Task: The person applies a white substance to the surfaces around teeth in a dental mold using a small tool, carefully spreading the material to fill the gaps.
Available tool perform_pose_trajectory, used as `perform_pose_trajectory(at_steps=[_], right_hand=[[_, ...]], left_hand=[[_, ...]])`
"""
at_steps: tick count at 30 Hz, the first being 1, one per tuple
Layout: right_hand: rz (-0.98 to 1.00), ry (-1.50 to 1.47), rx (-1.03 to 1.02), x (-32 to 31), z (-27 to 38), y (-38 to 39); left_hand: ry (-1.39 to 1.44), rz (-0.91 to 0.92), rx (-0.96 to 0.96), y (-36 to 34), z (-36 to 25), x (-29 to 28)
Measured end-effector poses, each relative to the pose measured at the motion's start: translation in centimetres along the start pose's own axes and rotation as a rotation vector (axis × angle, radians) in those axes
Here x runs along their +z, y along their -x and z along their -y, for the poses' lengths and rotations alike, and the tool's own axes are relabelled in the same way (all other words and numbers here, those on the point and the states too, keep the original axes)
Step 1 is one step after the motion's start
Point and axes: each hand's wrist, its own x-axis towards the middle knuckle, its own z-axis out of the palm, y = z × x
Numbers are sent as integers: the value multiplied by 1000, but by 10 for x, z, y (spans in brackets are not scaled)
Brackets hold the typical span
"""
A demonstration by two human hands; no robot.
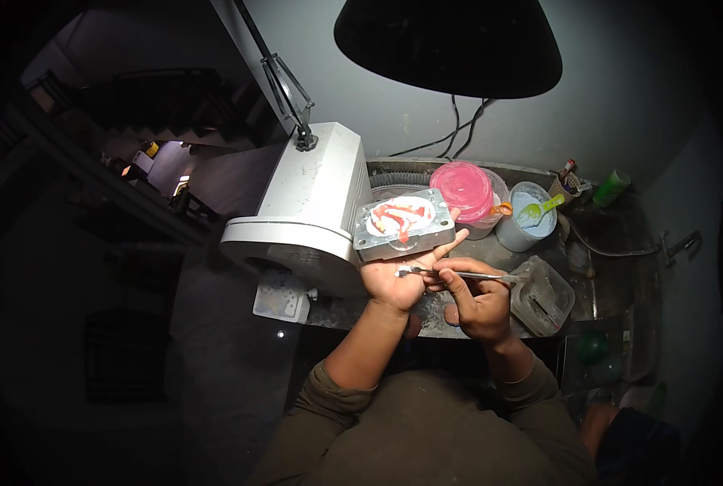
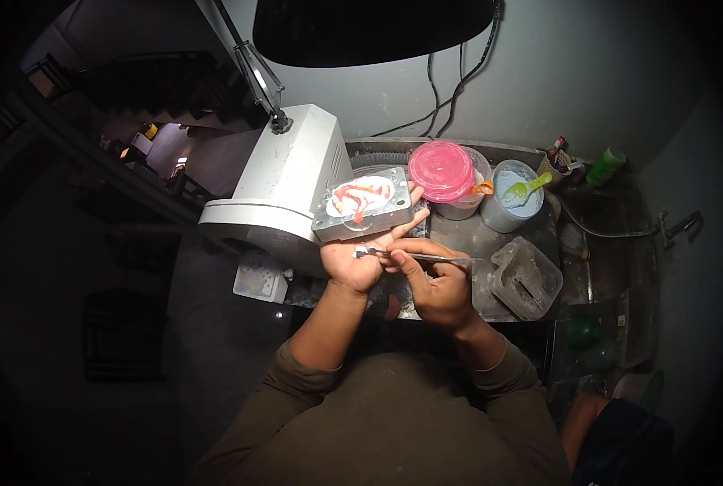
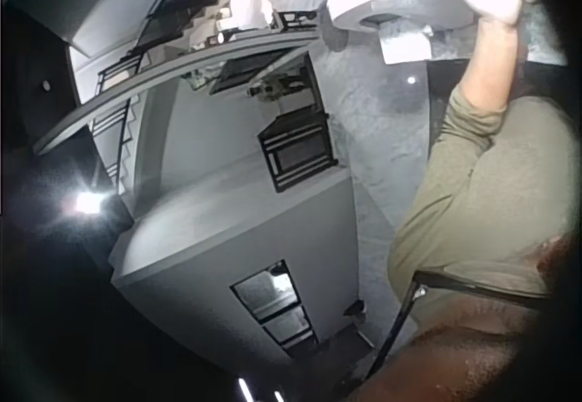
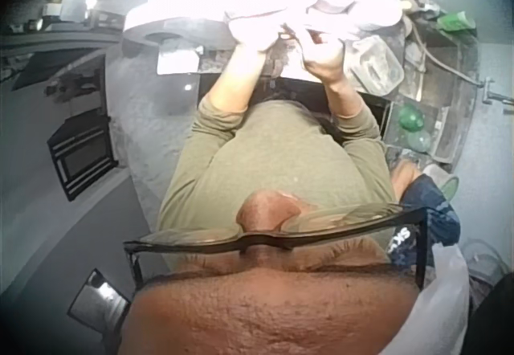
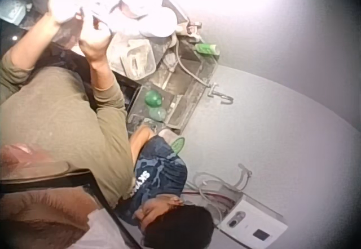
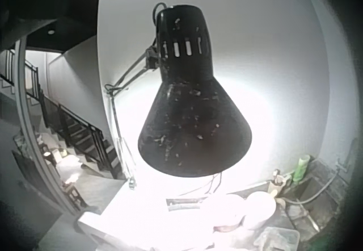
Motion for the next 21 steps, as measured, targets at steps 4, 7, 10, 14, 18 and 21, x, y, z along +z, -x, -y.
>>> perform_pose_trajectory(at_steps=[4,7,10,14,18,21], right_hand=[[10,133,-180,12,10,6],[41,155,-186,29,23,10],[15,125,-141,52,35,16],[-100,93,-82,75,45,38],[-112,-8,-72,109,62,52],[-107,-32,-70,132,64,62]], left_hand=[[42,8,-21,12,-7,9],[28,2,-11,24,-20,16],[44,5,6,40,-35,29],[195,-136,-44,65,-35,60],[223,-108,-85,90,-53,71],[182,-108,-53,112,-67,78]])
